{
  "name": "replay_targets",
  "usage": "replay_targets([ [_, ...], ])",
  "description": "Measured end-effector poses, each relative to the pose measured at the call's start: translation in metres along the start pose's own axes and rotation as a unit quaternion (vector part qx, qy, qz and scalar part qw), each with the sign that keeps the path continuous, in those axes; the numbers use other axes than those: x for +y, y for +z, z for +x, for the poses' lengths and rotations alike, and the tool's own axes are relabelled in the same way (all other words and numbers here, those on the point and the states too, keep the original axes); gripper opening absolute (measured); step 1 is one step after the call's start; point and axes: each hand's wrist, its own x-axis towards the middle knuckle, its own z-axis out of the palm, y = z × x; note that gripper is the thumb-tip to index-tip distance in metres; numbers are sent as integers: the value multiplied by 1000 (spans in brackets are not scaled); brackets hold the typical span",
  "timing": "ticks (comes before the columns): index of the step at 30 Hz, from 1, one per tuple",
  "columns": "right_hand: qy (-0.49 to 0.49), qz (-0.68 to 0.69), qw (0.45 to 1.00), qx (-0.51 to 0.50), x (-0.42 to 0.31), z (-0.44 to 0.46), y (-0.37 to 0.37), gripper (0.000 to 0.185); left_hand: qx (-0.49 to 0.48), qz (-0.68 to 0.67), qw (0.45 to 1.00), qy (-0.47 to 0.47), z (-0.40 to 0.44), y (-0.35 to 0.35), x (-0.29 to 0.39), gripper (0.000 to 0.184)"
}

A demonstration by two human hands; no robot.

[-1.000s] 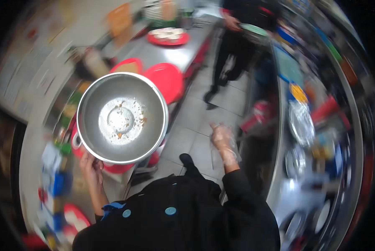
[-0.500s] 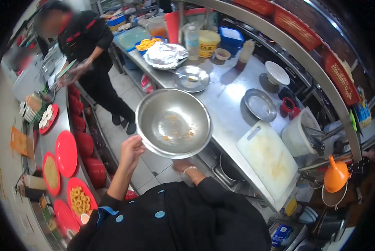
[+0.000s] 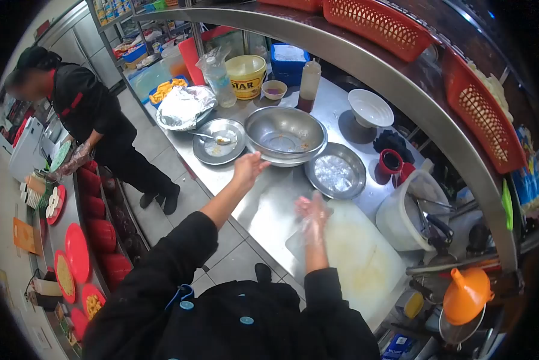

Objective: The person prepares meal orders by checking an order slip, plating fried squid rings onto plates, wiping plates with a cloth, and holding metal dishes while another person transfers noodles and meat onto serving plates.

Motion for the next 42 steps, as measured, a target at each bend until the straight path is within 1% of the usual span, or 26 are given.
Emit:
replay_targets([
  [2, -12, 29, 999, 28, -2, 36, -22, 46, -16, 28, 999, -19, 15, 5, -14, 32],
  [3, -7, 59, 998, -29, 2, 56, -39, 42, -12, 28, 999, -17, 11, 8, -12, 32],
  [4, 0, 89, 992, -86, 2, 70, -53, 39, -21, 30, 998, -52, -2, 11, -7, 34],
  [5, 4, 88, 992, -87, -3, 79, -65, 39, -30, 31, 995, -87, -8, 5, -8, 36],
  [6, 48, 101, 991, -77, -6, 88, -77, 35, 1, 70, 995, -78, -11, -7, -10, 40],
  [7, 92, 115, 987, -66, -5, 90, -83, 31, 45, 49, 995, -79, 0, -33, -16, 39],
  [8, 96, 116, 986, -66, -6, 81, -81, 31, 89, 29, 992, -79, 10, -59, -20, 39],
  [9, 34, 13, 999, 25, -12, 63, -76, 29, 180, 11, 984, -10, 2, -65, -12, 39],
  [10, -29, -91, 989, 114, -20, 46, -73, 28, 220, -16, 975, 29, 14, -84, -8, 36],
  [13, -21, -91, 990, 106, -31, 11, -100, 25, 288, -12, 952, 98, 33, -113, 11, 19],
  [17, 37, -141, 988, 60, -48, -19, -136, 27, 302, 66, 945, 108, 31, -126, 26, 11],
  [19, 38, -283, 953, 102, -59, -32, -137, 25, 299, 98, 943, 110, 16, -129, 28, 9],
  [20, 37, -281, 952, 112, -58, -39, -136, 25, 277, 129, 943, 130, 1, -132, 27, 9],
  [22, -84, -258, 953, 133, -56, -58, -132, 21, 234, 165, 948, 140, -30, -140, 22, 9],
  [23, -89, -256, 950, 154, -58, -66, -132, 21, 214, 170, 953, 131, -45, -145, 15, 10],
  [25, -160, -315, 927, 128, -58, -81, -131, 15, 169, 216, 953, 127, -82, -151, 7, 9],
  [26, -162, -312, 925, 144, -55, -88, -131, 15, 155, 220, 955, 121, -100, -150, 3, 9],
  [28, -151, -243, 954, 94, -43, -106, -135, 19, 109, 213, 968, 69, -133, -147, -2, 9],
  [29, -153, -239, 953, 109, -31, -117, -139, 19, 95, 219, 969, 62, -146, -141, -1, 9],
  [31, -166, -200, 962, 82, -19, -136, -141, 23, 57, 224, 973, 25, -171, -125, -6, 10],
  [33, -158, -201, 961, 107, -16, -158, -140, 20, 9, 233, 972, 15, -181, -116, -12, 12],
  [35, -119, -164, 974, 102, -13, -178, -142, 21, -91, 276, 956, -35, -190, -100, -21, 17],
  [37, -130, -137, 974, 126, -13, -197, -143, 19, -128, 304, 942, -59, -194, -87, -37, 19],
  [39, -114, -192, 966, 132, -20, -217, -148, 20, -173, 330, 924, -85, -192, -70, -61, 22],
  [41, -125, -193, 962, 145, -19, -237, -155, 19, -198, 411, 889, -45, -188, -55, -88, 18],
  [42, -127, -191, 963, 139, -16, -246, -163, 18, -221, 386, 892, -84, -188, -49, -102, 13],
])
